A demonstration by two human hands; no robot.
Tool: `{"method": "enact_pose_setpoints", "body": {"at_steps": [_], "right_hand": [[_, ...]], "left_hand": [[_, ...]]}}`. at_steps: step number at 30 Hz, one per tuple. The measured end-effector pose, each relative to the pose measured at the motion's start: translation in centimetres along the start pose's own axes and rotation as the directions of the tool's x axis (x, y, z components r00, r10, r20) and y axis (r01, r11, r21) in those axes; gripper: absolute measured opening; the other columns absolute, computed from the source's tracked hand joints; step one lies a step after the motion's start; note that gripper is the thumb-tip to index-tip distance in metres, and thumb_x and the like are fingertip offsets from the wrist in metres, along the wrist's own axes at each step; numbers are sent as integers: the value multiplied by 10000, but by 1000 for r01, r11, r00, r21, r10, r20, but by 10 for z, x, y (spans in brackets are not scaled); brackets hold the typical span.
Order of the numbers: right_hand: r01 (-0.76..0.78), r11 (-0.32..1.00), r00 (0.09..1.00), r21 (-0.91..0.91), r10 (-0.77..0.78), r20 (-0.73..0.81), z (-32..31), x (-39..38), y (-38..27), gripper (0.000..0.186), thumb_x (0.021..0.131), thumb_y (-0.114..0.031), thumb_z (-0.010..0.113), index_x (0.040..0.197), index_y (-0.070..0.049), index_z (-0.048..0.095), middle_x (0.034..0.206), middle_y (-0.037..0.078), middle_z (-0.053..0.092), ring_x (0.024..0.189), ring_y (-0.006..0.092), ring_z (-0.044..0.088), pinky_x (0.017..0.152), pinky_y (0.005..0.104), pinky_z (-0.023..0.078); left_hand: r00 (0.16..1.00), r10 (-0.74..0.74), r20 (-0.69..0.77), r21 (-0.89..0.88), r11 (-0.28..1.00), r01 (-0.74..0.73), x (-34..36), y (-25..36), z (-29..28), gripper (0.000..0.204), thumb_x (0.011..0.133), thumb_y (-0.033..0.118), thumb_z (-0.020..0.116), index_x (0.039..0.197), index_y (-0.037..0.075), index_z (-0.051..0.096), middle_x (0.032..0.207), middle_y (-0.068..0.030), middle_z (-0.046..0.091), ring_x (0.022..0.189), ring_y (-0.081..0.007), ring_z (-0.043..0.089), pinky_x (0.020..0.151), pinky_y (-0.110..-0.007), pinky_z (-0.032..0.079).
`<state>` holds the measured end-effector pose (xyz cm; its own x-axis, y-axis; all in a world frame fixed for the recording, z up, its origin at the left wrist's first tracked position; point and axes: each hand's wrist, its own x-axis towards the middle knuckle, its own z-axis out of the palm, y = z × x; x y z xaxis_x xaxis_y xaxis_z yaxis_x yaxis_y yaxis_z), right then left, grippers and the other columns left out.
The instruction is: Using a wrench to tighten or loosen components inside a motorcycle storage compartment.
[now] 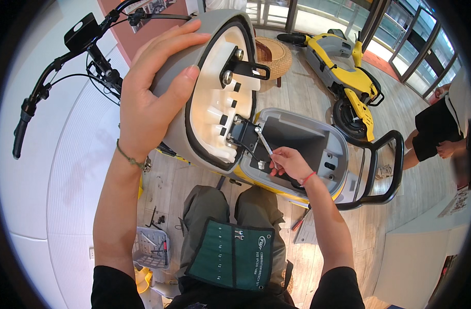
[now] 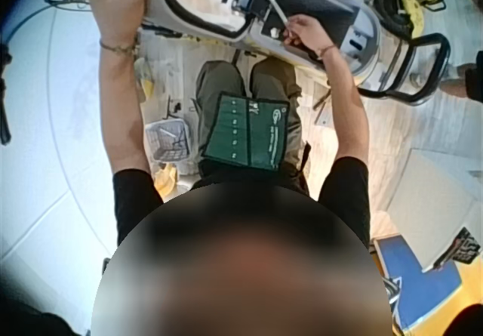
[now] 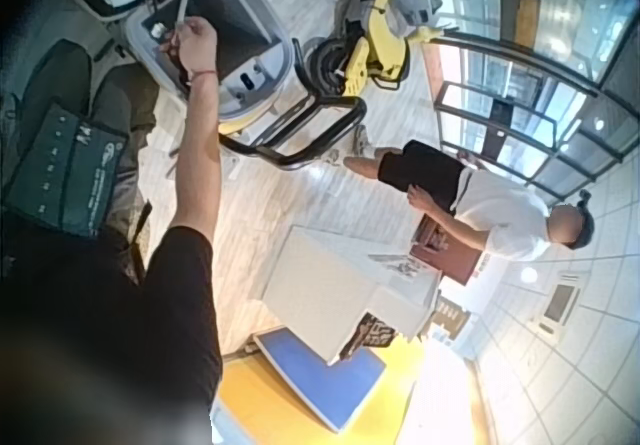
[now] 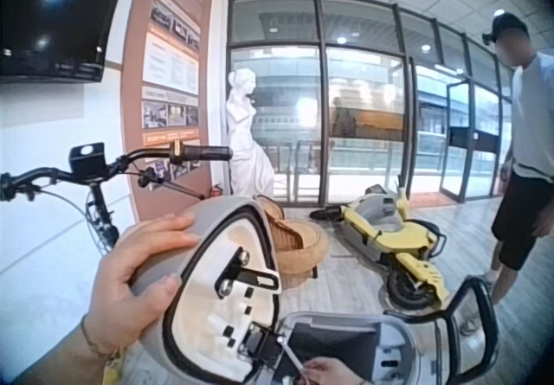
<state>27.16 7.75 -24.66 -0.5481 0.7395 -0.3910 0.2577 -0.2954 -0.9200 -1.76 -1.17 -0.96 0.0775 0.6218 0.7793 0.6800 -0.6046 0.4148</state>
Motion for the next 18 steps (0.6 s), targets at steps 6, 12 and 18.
{"method": "enact_pose_setpoints", "body": {"at_steps": [6,12,18], "right_hand": [[-39,999,998,-24,38,-45,6,2,-2,184,994,-152,572,998,24,625,757,76,671,632,146,667,537,264,484],[48,993,998,-105,-53,-42,16,4,3,201,984,-136,578,1011,49,652,764,86,689,642,127,630,605,281,515],[108,989,992,-99,-114,-59,14,2,1,198,991,-134,578,1025,53,635,813,89,700,662,128,640,638,276,519]], "left_hand": [[1000,-8,-2,-19,1000,8,-1,-1,0,388,885,246,640,1230,74,687,1387,-112,604,1286,-247,513,1104,-384,374],[1000,-7,-6,-19,1000,7,0,1,1,387,882,236,642,1229,71,687,1384,-113,606,1285,-247,514,1104,-382,374],[1000,-8,-8,-4,1000,8,0,0,0,388,876,228,634,1224,67,689,1375,-114,613,1286,-248,519,1106,-380,373]]}}
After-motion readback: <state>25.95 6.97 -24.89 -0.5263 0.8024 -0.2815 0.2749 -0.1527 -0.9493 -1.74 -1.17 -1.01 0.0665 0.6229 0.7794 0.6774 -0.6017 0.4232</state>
